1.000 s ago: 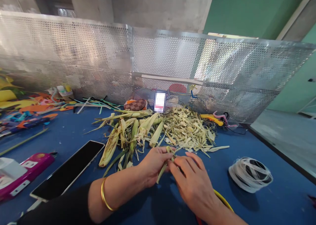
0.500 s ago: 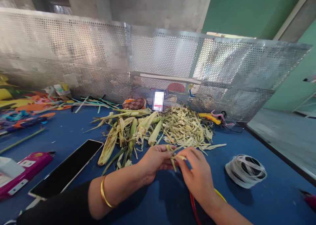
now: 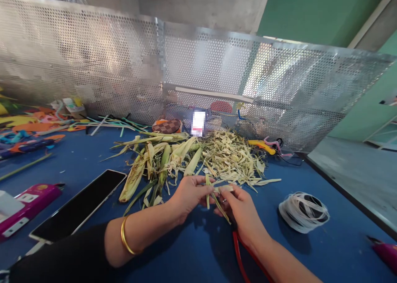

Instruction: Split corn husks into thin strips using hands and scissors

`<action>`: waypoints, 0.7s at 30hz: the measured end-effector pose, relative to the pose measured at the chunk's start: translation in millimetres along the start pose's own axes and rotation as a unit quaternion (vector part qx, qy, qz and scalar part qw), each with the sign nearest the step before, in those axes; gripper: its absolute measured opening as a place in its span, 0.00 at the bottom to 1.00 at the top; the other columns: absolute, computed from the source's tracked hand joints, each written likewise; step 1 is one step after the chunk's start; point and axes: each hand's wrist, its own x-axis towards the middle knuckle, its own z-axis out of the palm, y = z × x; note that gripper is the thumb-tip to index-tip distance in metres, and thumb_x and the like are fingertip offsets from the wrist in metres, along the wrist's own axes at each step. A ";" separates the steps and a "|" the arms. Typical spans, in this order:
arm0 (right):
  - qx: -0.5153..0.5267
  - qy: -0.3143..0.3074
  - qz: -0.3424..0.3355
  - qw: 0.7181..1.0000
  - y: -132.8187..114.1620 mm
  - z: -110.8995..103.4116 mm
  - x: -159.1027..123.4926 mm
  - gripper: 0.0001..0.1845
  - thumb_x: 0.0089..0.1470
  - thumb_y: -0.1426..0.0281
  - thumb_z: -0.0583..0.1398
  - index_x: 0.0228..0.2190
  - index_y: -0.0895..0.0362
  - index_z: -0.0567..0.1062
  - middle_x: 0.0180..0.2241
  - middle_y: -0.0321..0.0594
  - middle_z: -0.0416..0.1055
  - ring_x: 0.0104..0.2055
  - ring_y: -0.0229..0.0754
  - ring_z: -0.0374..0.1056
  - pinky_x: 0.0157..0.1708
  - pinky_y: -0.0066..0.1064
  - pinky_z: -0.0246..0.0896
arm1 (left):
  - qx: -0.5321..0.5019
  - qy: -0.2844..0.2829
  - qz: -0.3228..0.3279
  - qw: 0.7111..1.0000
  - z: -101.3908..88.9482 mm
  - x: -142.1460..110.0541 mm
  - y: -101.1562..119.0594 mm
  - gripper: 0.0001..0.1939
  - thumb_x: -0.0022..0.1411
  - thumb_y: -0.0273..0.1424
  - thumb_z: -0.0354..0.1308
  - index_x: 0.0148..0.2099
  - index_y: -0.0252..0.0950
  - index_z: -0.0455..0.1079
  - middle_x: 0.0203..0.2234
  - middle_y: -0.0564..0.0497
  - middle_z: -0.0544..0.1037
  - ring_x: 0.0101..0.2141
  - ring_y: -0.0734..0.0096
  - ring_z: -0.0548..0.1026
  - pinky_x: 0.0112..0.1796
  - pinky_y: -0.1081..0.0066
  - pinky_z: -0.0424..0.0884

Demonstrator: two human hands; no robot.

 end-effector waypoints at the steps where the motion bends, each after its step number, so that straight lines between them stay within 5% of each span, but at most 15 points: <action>1: 0.003 0.001 0.007 1.000 -1.0 0.1 -0.9 0.15 0.47 0.57 0.61 0.26 0.55 0.67 0.22 0.33 0.71 0.18 0.37 0.67 0.20 0.28 0.62 | -0.005 0.010 0.001 1.000 -0.3 0.3 0.9 0.14 0.49 0.26 0.63 0.40 0.30 0.71 0.22 0.51 0.77 0.19 0.77 0.71 0.23 0.77 0.66; 4: -0.047 -0.001 -0.025 0.999 -2.5 -2.3 -3.9 0.12 0.52 0.59 0.56 0.27 0.55 0.65 0.25 0.35 0.73 0.19 0.38 0.69 0.20 0.29 0.63 | -0.018 0.045 0.001 0.999 -1.3 0.4 4.4 0.15 0.51 0.26 0.62 0.42 0.31 0.68 0.25 0.49 0.78 0.21 0.76 0.73 0.23 0.76 0.66; 7: -0.185 -0.015 -0.186 0.965 -2.4 -6.4 -7.5 0.10 0.58 0.66 0.50 0.37 0.56 0.68 0.30 0.39 0.75 0.26 0.40 0.72 0.28 0.32 0.67 | -0.023 0.069 0.006 0.997 -2.3 0.6 7.1 0.15 0.52 0.25 0.60 0.43 0.30 0.65 0.24 0.50 0.77 0.21 0.76 0.73 0.22 0.76 0.66; 11: -0.385 -0.081 -0.406 0.824 -2.9 -10.5 -9.9 0.19 0.59 0.76 0.46 0.47 0.55 0.70 0.40 0.44 0.74 0.41 0.41 0.72 0.40 0.32 0.66 | -0.006 0.074 0.013 0.997 -3.2 2.0 6.9 0.15 0.51 0.25 0.60 0.42 0.31 0.63 0.21 0.52 0.76 0.19 0.77 0.71 0.20 0.78 0.62; 16: -0.484 -0.050 -0.526 0.698 -9.3 -12.8 -8.1 0.13 0.59 0.77 0.51 0.38 0.54 0.74 0.34 0.41 0.75 0.35 0.41 0.70 0.36 0.30 0.64 | 0.032 0.057 0.035 0.997 -0.7 0.3 3.0 0.13 0.48 0.25 0.62 0.35 0.33 0.62 0.16 0.56 0.74 0.15 0.80 0.66 0.17 0.78 0.58; 18: -0.479 -0.007 -0.549 0.685 -14.4 -12.8 -6.0 0.12 0.59 0.76 0.52 0.35 0.54 0.75 0.33 0.41 0.74 0.35 0.41 0.69 0.38 0.32 0.62 | 0.042 0.041 0.047 0.997 1.0 -2.3 1.7 0.13 0.47 0.26 0.63 0.34 0.34 0.62 0.14 0.58 0.72 0.15 0.78 0.68 0.16 0.79 0.57; 21: -0.445 0.046 -0.491 0.748 -20.8 -12.1 0.0 0.10 0.59 0.72 0.53 0.29 0.55 0.73 0.33 0.41 0.73 0.35 0.41 0.68 0.37 0.30 0.60 | 0.040 0.012 0.048 0.998 2.6 -5.7 1.3 0.14 0.46 0.29 0.64 0.33 0.34 0.62 0.16 0.55 0.75 0.16 0.76 0.70 0.17 0.78 0.58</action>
